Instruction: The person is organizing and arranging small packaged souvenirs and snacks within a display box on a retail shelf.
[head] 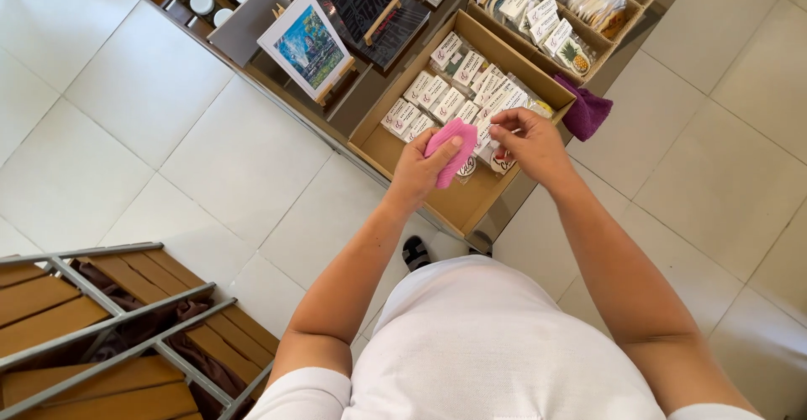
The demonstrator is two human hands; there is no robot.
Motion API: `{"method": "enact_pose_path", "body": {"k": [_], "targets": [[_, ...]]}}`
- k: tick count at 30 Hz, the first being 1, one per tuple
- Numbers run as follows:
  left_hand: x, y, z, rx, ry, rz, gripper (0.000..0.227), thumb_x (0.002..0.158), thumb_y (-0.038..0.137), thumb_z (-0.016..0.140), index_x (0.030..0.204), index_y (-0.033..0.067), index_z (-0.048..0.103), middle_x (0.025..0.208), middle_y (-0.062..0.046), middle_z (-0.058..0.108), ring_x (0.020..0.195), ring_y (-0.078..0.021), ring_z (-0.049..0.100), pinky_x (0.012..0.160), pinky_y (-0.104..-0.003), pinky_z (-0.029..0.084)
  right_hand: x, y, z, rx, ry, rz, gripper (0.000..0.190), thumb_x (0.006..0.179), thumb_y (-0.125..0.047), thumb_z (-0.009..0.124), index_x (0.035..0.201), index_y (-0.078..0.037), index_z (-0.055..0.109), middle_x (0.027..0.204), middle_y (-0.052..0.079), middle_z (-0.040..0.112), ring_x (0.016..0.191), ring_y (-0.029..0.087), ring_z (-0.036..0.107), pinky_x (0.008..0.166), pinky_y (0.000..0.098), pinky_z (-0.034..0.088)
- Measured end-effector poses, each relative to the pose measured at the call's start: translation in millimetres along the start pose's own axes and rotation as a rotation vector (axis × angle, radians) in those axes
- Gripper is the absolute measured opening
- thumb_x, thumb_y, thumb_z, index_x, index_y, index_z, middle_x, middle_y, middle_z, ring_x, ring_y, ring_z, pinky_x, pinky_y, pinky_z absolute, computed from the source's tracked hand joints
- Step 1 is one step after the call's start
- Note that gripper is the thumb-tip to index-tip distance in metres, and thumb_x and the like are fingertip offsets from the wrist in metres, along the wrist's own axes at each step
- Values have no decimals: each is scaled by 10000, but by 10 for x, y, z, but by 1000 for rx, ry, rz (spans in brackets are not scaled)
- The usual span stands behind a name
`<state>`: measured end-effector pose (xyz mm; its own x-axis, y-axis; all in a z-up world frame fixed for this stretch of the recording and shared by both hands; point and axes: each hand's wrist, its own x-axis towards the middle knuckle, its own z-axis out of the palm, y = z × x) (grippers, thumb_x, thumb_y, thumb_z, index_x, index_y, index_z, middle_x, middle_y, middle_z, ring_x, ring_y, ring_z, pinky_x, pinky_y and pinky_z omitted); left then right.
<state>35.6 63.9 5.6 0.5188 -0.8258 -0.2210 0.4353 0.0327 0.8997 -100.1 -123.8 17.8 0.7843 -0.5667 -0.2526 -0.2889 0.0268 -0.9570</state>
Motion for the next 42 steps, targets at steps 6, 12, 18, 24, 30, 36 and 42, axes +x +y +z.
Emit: {"method": "enact_pose_path", "body": {"k": [6,12,18,24,30,36,42], "targets": [[78,52,-133,-286,23,-48,339,950,237,753,1188,18,654,979,-40,672,785,-81,625,638,-239,530,-5,-27,-114,-677,54,-71,179,956,-188,733,1105,-94,761,972,115,670,845,241,651,762,384,526],[-9,370,9,-458,-64,-78,347,959,134,656,1257,-14,560,1092,-165,684,872,-213,714,719,-366,649,137,40,-78,-801,149,-246,335,907,-156,750,1240,-141,719,1187,173,601,1083,338,619,945,429,519],[-18,312,165,-407,-85,-103,292,950,74,655,1212,36,532,1109,-149,689,811,-187,701,569,-312,592,521,225,-380,-931,164,-433,637,852,-164,780,1439,-139,534,1253,179,592,1221,394,534,1036,473,434],[0,188,320,-393,48,-75,257,949,103,680,1159,50,542,990,-110,684,689,-144,639,494,-252,519,534,-36,-435,-1082,21,-160,488,888,-271,791,1347,-225,633,1144,128,615,1180,343,567,1015,457,475],[-24,117,490,-352,101,-63,252,959,122,686,1156,48,547,994,-102,684,708,-128,633,510,-248,512,693,200,-628,-981,19,-298,394,796,-188,842,1118,-89,639,1153,134,608,1169,365,565,976,473,484],[-3,35,652,-422,136,-36,269,994,214,670,1171,58,542,985,-86,650,722,-129,624,531,-259,520,828,395,-877,-972,-150,-425,253,791,-115,813,1028,-108,724,1065,128,633,1089,353,602,933,442,508],[50,-103,688,-462,160,-38,316,1046,305,585,1198,37,513,1029,-123,634,753,-180,637,546,-298,533,658,70,-1013,-727,-166,-251,157,926,-157,736,1045,-63,696,988,131,721,912,310,695,823,418,535]]}}
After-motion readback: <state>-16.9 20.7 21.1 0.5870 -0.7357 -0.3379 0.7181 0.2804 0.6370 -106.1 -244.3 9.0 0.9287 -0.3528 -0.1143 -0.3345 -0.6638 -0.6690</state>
